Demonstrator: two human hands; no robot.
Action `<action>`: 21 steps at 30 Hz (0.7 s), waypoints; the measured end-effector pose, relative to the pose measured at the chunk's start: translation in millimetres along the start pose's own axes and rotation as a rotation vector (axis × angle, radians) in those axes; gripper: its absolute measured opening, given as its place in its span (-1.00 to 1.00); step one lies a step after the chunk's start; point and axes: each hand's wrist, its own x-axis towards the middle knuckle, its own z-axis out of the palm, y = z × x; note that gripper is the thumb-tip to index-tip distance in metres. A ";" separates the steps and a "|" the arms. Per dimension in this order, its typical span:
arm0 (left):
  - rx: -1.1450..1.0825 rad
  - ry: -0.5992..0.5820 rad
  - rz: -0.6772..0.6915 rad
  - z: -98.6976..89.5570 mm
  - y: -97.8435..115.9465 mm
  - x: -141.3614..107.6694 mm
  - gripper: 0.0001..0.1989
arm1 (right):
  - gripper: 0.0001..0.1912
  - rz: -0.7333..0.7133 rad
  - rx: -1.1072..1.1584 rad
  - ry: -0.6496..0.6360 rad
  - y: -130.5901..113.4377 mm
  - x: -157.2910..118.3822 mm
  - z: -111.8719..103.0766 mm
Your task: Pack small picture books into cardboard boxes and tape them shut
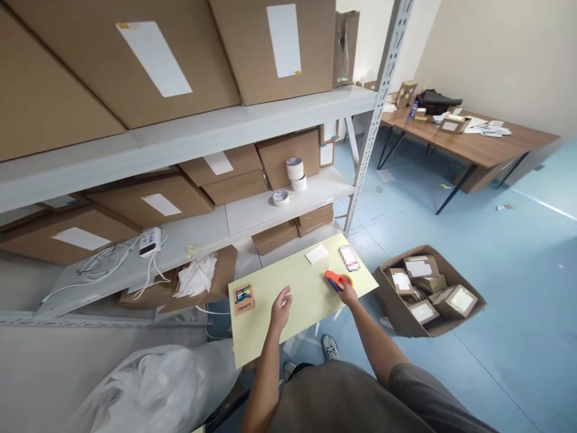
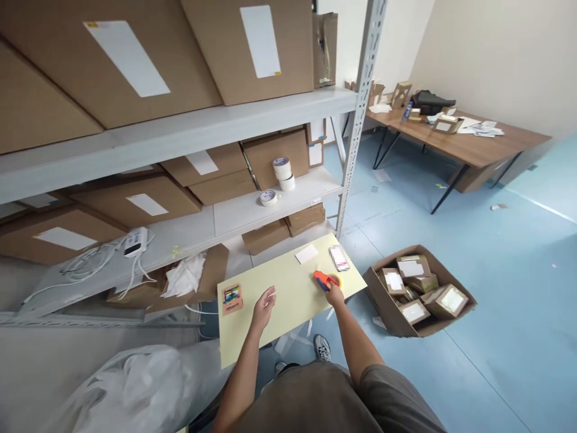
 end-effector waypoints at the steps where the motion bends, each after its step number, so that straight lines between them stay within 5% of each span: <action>1: -0.002 -0.025 0.001 8.3 3.3 4.8 -0.32 | -0.40 0.047 -0.051 -0.006 -2.5 -0.1 -4.6; 7: -0.048 -0.058 0.045 42.2 23.9 28.7 -0.37 | -0.41 0.050 -0.101 0.019 -35.1 -0.8 -29.5; 11: -0.058 0.002 0.046 34.5 22.2 19.2 -0.39 | -0.41 -0.014 -0.001 -0.001 -60.4 0.9 -29.6; 16: -0.094 0.198 -0.011 -15.8 1.7 -21.6 -0.40 | -0.46 -0.094 0.111 -0.171 -96.4 2.5 9.0; 21: -0.131 0.444 -0.112 -92.3 -32.6 -78.7 -0.48 | -0.44 -0.281 0.168 -0.389 -146.3 -9.9 92.3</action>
